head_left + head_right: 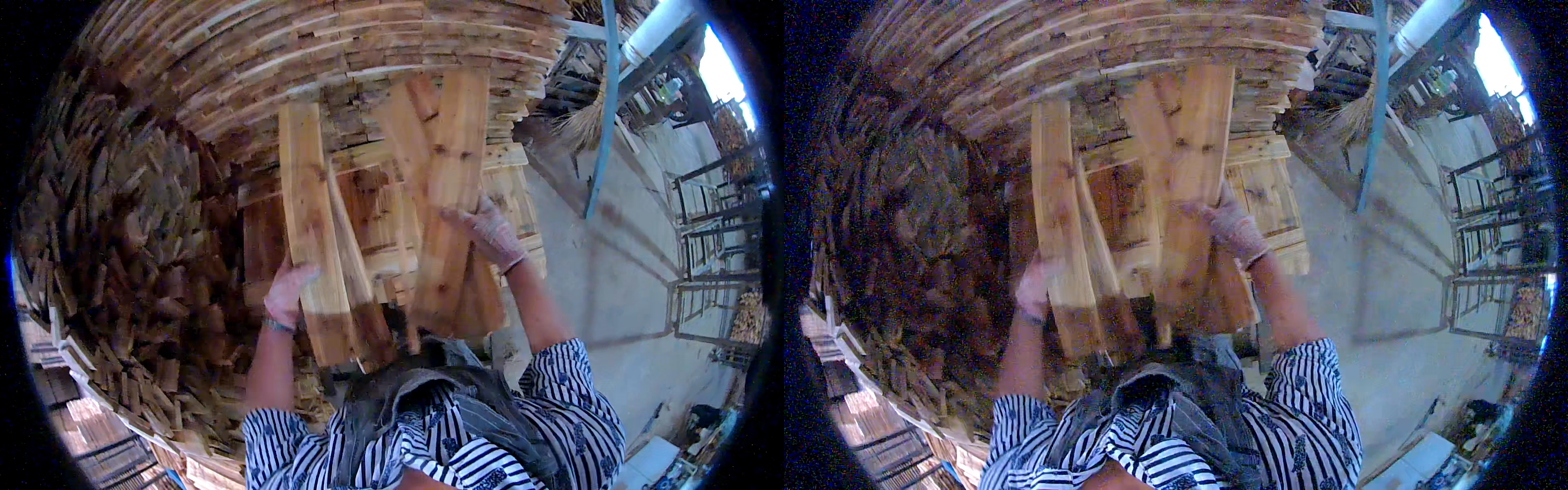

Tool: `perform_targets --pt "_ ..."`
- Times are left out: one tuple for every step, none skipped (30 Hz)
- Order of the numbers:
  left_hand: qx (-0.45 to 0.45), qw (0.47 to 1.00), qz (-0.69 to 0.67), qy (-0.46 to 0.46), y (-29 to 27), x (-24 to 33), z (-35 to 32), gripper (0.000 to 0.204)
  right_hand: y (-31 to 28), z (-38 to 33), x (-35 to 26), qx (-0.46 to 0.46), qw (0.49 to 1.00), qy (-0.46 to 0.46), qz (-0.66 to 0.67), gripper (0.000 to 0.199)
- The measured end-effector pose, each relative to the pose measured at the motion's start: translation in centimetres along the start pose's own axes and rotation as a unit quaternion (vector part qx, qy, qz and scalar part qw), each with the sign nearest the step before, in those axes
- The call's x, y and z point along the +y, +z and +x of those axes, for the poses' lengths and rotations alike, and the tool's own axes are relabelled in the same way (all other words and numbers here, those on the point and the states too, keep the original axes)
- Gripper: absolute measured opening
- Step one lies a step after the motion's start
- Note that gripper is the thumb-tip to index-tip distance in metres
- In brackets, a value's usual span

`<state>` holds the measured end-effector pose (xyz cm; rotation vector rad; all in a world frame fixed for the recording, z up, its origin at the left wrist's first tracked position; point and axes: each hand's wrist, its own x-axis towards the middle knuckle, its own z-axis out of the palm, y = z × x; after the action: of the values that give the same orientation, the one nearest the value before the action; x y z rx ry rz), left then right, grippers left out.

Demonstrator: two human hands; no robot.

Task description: The person repeatedly picks up bundles of wooden planks from a large pile and stacks them onto a pallet. They use both hands to lift, align, and place the wood pieces in an organized manner.

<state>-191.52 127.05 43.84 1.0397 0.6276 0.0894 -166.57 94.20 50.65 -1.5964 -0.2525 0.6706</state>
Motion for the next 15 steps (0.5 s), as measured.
perform_targets --pt "-0.023 0.999 0.035 0.011 -1.4 -1.0 1.6 0.055 -1.4 0.7 1.4 0.007 0.998 -0.018 -0.066 0.066" --pt "-0.044 0.996 0.075 0.026 -3.2 -1.5 2.9 0.053 -2.8 2.0 3.8 0.009 0.991 -0.04 -0.126 0.071" --pt "-0.068 0.99 0.115 0.043 -4.9 -2.2 4.5 0.052 -3.6 3.0 5.0 0.013 0.98 -0.065 -0.187 0.077" --pt "-0.076 0.979 0.183 0.039 -7.1 -3.0 5.6 0.054 -2.6 3.7 5.1 0.025 0.945 0.002 -0.325 0.076" --pt "-0.081 0.964 0.251 0.03 -9.5 -3.9 6.2 0.056 -0.9 4.2 4.6 0.031 0.887 0.067 -0.455 0.075" --pt "-0.085 0.945 0.314 0.028 -11.2 -5.4 6.8 0.057 -0.1 4.1 4.4 0.041 0.804 0.128 -0.58 0.074" --pt "-0.087 0.92 0.38 0.031 -12.9 -6.2 7.3 0.059 0.2 4.1 6.7 0.046 0.792 0.112 -0.598 0.076" --pt "-0.07 0.893 0.444 0.002 -11.1 -6.8 8.5 0.06 -1.1 3.9 10.8 0.066 0.771 0.107 -0.624 0.077" --pt "-0.038 0.864 0.5 -0.044 -8.4 -6.9 9.1 0.063 -2.3 3.8 13.3 0.085 0.75 0.102 -0.648 0.079" --pt "0.014 0.85 0.519 -0.09 -5.4 -6.4 8.8 0.065 -3.0 4.0 13.5 0.081 0.757 0.121 -0.637 0.078" --pt "0.05 0.848 0.514 -0.115 -2.9 -5.8 8.7 0.069 -3.5 4.1 13.1 0.078 0.764 0.14 -0.625 0.078" --pt "0.069 0.866 0.478 -0.129 -1.3 -5.4 8.8 0.073 -3.3 3.7 12.8 0.068 0.77 0.162 -0.613 0.078" --pt "0.053 0.927 0.359 -0.099 -4.0 -7.0 9.6 0.088 -1.8 4.0 12.6 0.084 0.775 0.125 -0.614 0.075" --pt "0.015 0.971 0.225 -0.081 -3.0 -6.7 10.3 0.105 -1.6 3.9 13.2 0.12 0.764 0.038 -0.633 0.074" --pt "0.028 0.957 0.286 -0.036 -1.0 -7.6 10.9 0.11 -1.1 3.3 14.2 0.152 0.746 -0.05 -0.646 0.074"
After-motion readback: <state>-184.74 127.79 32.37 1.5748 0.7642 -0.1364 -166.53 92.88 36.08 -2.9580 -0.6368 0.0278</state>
